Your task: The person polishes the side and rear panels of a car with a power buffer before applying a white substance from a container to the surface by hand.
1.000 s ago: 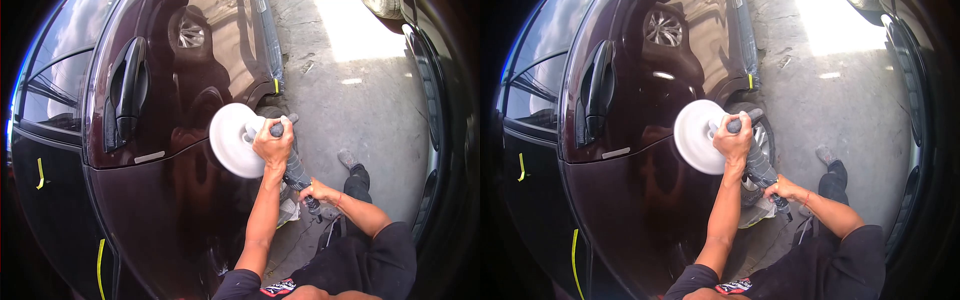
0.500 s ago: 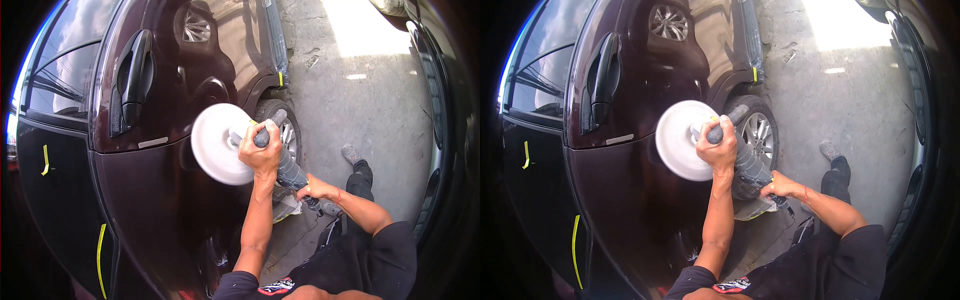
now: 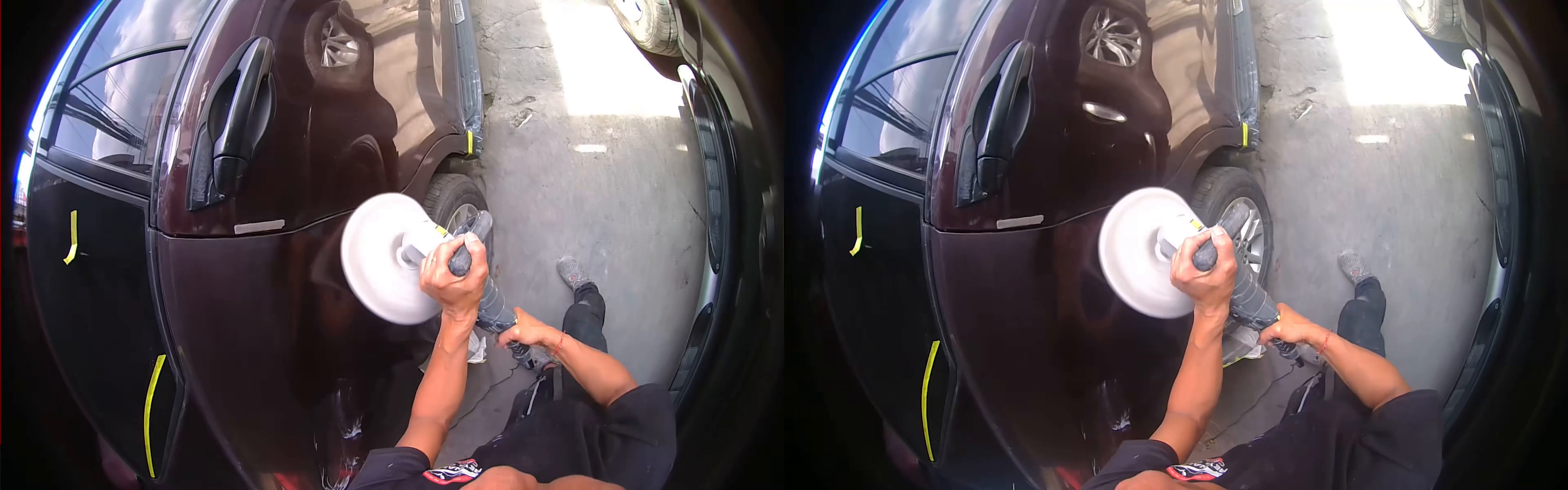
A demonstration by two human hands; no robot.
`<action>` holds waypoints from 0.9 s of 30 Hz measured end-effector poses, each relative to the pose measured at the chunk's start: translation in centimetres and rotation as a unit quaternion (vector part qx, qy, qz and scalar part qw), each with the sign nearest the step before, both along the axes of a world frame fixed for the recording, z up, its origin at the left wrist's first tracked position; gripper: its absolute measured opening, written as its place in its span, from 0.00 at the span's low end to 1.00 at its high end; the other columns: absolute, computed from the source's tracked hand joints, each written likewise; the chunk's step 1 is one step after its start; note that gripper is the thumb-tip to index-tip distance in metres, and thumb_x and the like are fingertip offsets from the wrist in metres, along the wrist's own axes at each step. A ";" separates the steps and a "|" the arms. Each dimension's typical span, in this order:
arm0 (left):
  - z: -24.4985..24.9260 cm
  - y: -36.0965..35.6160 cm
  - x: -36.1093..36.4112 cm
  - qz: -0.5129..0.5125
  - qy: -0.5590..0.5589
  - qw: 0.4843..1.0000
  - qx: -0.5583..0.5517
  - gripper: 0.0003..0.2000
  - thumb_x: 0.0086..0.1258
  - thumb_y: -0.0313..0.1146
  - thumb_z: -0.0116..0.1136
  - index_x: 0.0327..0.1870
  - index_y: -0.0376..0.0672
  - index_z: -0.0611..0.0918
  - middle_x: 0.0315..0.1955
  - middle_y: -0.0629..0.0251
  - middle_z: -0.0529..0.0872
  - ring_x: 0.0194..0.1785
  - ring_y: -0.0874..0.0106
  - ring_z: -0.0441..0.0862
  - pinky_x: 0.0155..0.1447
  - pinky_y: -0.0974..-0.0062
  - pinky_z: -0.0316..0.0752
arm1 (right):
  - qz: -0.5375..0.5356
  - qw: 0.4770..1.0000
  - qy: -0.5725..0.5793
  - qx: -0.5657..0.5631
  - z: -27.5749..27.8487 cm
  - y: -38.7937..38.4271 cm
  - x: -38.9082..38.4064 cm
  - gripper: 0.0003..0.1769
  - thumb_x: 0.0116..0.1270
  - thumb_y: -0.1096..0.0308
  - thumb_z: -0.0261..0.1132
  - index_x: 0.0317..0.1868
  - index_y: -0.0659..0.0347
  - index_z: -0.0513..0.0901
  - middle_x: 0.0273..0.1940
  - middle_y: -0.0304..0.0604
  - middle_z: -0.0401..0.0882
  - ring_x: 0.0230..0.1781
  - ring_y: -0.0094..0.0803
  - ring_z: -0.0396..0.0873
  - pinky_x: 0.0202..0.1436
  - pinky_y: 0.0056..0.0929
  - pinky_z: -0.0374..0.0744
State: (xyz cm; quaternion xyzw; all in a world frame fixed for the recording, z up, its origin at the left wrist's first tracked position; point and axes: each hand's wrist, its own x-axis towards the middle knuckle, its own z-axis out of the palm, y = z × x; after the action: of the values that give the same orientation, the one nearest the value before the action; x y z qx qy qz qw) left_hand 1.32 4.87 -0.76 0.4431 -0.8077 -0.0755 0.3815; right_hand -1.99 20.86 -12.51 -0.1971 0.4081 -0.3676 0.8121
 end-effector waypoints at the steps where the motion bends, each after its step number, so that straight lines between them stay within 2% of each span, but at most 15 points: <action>1: -0.5 -1.6 -1.4 -0.001 0.005 1.000 0.006 0.05 0.58 0.31 0.71 0.29 0.43 0.86 0.27 0.63 0.90 0.32 0.59 0.87 0.41 0.65 0.78 | -0.024 1.000 -0.017 -0.002 -1.6 -1.4 0.0 0.09 0.48 0.73 0.75 0.27 0.65 0.83 0.23 0.40 0.83 0.22 0.27 0.80 0.29 0.27 0.77; 3: -1.3 -4.4 -4.0 -0.007 0.003 1.000 0.029 0.06 0.60 0.34 0.72 0.29 0.43 0.87 0.26 0.58 0.89 0.32 0.56 0.87 0.42 0.63 0.79 | -0.044 0.998 -0.034 -0.003 -3.2 -3.7 -0.7 0.09 0.48 0.74 0.75 0.29 0.65 0.83 0.24 0.41 0.83 0.22 0.27 0.80 0.29 0.28 0.77; 5: -1.9 -7.1 -6.1 -0.014 0.002 0.997 0.075 0.09 0.61 0.38 0.71 0.29 0.43 0.87 0.25 0.56 0.88 0.32 0.54 0.86 0.41 0.60 0.78 | -0.145 0.985 -0.093 0.025 -3.1 -6.5 -1.5 0.10 0.50 0.76 0.73 0.34 0.66 0.83 0.26 0.41 0.82 0.21 0.28 0.80 0.28 0.29 0.78; 8: -2.4 -10.5 -8.0 -0.025 0.008 0.996 0.088 0.10 0.61 0.38 0.71 0.28 0.41 0.86 0.20 0.56 0.87 0.27 0.56 0.86 0.36 0.63 0.78 | -0.178 0.978 -0.103 0.038 -2.6 -9.6 -2.1 0.11 0.52 0.78 0.72 0.37 0.67 0.82 0.28 0.42 0.82 0.20 0.28 0.80 0.26 0.30 0.79; 10: -1.7 -11.7 -8.6 -0.020 0.010 0.996 0.087 0.11 0.61 0.38 0.71 0.28 0.41 0.86 0.19 0.56 0.86 0.25 0.57 0.86 0.35 0.64 0.78 | -0.177 0.978 -0.097 0.058 -0.3 -10.6 -2.2 0.10 0.52 0.79 0.71 0.36 0.67 0.82 0.27 0.42 0.82 0.20 0.29 0.80 0.25 0.30 0.79; 14: 0.2 -10.6 -7.3 -0.018 0.011 0.997 0.069 0.10 0.61 0.38 0.71 0.27 0.40 0.86 0.18 0.56 0.85 0.23 0.59 0.85 0.33 0.65 0.77 | -0.178 0.977 -0.103 0.048 0.8 -9.6 -1.3 0.11 0.53 0.81 0.69 0.38 0.67 0.81 0.26 0.43 0.81 0.22 0.31 0.81 0.26 0.30 0.80; 17: 2.7 -7.2 -4.5 -0.010 0.025 1.000 0.012 0.07 0.58 0.33 0.71 0.27 0.42 0.85 0.23 0.60 0.87 0.28 0.58 0.85 0.38 0.64 0.76 | -0.147 0.985 -0.086 -0.006 1.7 -7.4 -0.2 0.11 0.49 0.80 0.73 0.35 0.68 0.83 0.25 0.43 0.82 0.22 0.29 0.80 0.28 0.30 0.78; 20: 4.0 -3.2 -0.3 -0.012 0.029 0.999 -0.031 0.05 0.56 0.30 0.70 0.28 0.43 0.85 0.24 0.65 0.87 0.28 0.62 0.84 0.38 0.65 0.73 | -0.051 0.998 -0.007 -0.039 1.1 -3.9 2.6 0.13 0.49 0.70 0.77 0.32 0.67 0.84 0.28 0.42 0.84 0.26 0.27 0.80 0.33 0.30 0.78; 22: 4.9 -0.3 2.6 -0.010 0.015 0.999 -0.044 0.04 0.56 0.29 0.70 0.29 0.43 0.84 0.25 0.67 0.87 0.27 0.64 0.83 0.38 0.66 0.73 | -0.042 0.996 0.030 -0.075 1.7 -1.4 4.5 0.15 0.49 0.66 0.78 0.32 0.68 0.85 0.29 0.42 0.85 0.28 0.28 0.81 0.36 0.31 0.79; 24: 6.1 2.9 5.5 0.006 -0.005 1.000 -0.005 0.04 0.58 0.27 0.68 0.31 0.39 0.84 0.26 0.61 0.87 0.31 0.61 0.84 0.43 0.64 0.77 | -0.019 0.995 0.042 -0.084 2.3 0.9 6.0 0.17 0.48 0.65 0.79 0.34 0.68 0.85 0.29 0.42 0.85 0.31 0.29 0.81 0.39 0.33 0.79; 25: 6.4 4.2 6.7 0.012 -0.007 1.000 -0.008 0.04 0.58 0.27 0.67 0.31 0.38 0.84 0.26 0.61 0.87 0.30 0.60 0.83 0.43 0.64 0.76 | 0.055 0.996 0.050 -0.056 2.2 1.8 6.5 0.20 0.48 0.64 0.79 0.38 0.69 0.85 0.32 0.44 0.86 0.34 0.31 0.82 0.43 0.34 0.80; 27: 6.8 6.7 8.9 0.024 -0.017 0.999 -0.025 0.04 0.59 0.27 0.65 0.32 0.37 0.83 0.25 0.59 0.86 0.29 0.60 0.81 0.40 0.63 0.75 | 0.087 0.993 0.059 -0.056 3.4 3.1 6.7 0.22 0.48 0.63 0.79 0.41 0.69 0.85 0.33 0.44 0.86 0.35 0.32 0.82 0.44 0.34 0.80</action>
State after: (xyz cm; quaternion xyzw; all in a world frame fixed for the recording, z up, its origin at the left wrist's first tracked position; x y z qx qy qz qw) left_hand 10.27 11.56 6.08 0.4538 -0.8050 -0.0387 0.3803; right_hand 4.74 23.95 -9.15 -0.2986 0.4152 -0.3052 0.8033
